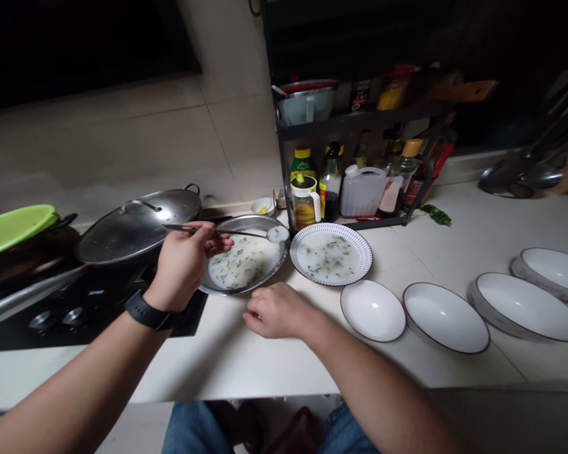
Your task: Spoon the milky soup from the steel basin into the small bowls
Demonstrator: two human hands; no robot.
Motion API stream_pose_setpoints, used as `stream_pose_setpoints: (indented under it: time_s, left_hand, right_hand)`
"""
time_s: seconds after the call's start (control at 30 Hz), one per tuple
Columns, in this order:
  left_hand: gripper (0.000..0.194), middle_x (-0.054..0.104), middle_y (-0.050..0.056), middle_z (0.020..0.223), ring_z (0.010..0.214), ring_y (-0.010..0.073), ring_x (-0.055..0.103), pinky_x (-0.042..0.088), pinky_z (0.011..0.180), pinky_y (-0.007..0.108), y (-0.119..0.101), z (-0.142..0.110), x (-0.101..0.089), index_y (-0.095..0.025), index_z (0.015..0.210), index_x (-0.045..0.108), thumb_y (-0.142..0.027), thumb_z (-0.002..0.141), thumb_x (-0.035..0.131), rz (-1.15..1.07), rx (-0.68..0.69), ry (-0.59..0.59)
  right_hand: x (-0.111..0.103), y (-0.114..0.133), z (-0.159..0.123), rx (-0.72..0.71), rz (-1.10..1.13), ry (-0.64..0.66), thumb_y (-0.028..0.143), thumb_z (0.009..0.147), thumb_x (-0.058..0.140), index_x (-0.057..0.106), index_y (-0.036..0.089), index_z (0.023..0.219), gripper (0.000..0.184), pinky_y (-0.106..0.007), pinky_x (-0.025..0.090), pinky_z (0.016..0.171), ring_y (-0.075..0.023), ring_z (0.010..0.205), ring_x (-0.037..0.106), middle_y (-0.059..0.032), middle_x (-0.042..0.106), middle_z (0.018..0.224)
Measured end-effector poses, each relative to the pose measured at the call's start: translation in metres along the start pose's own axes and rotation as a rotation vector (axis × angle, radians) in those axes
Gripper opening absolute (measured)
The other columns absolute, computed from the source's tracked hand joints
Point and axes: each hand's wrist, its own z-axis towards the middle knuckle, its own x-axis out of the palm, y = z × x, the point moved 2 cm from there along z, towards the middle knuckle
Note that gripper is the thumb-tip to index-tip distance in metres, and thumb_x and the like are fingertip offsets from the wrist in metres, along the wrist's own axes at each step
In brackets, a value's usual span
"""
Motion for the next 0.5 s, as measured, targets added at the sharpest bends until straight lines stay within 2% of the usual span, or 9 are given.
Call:
stream_pose_setpoints:
  time_s: [0.2,0.33,0.4,0.5]
  left_hand:
    - [0.021,0.072,0.006,0.072,0.07,0.0233,0.076,0.066,0.074,0.042,0.005,-0.015,0.036,-0.015,0.092,0.058,-0.029,0.083,0.072,-0.034,-0.037,0.116]
    - [0.032,0.072,0.005,0.074,0.069,0.0239,0.076,0.066,0.075,0.043,0.017,-0.031,0.058,-0.017,0.096,0.057,-0.042,0.087,0.072,0.019,-0.019,0.228]
    - [0.036,0.072,0.005,0.074,0.069,0.0243,0.076,0.065,0.072,0.041,0.021,-0.041,0.064,-0.018,0.099,0.057,-0.049,0.088,0.071,0.077,0.051,0.282]
    - [0.03,0.075,0.007,0.081,0.075,0.0244,0.076,0.063,0.073,0.037,0.022,-0.055,0.064,-0.019,0.106,0.062,-0.046,0.095,0.066,0.261,0.277,0.369]
  right_hand:
    - [-0.001,0.001,0.001,0.011,-0.003,0.02,0.034,0.095,0.059,0.081,0.017,0.083,0.03,-0.031,0.041,0.061,-0.0197,0.073,0.069,-0.0079,0.079,0.081]
    - [0.001,0.0,0.001,-0.008,-0.001,-0.002,0.036,0.096,0.061,0.081,0.017,0.084,0.03,-0.032,0.043,0.063,-0.0199,0.075,0.069,-0.008,0.079,0.083]
    - [0.002,-0.002,0.001,-0.002,0.006,-0.011,0.037,0.096,0.059,0.08,0.017,0.086,0.03,-0.032,0.045,0.065,-0.0203,0.076,0.069,-0.0082,0.079,0.084]
    - [0.007,-0.004,0.002,0.036,0.033,0.015,0.038,0.095,0.058,0.078,0.015,0.097,0.031,-0.035,0.049,0.071,-0.0242,0.081,0.068,-0.01,0.077,0.087]
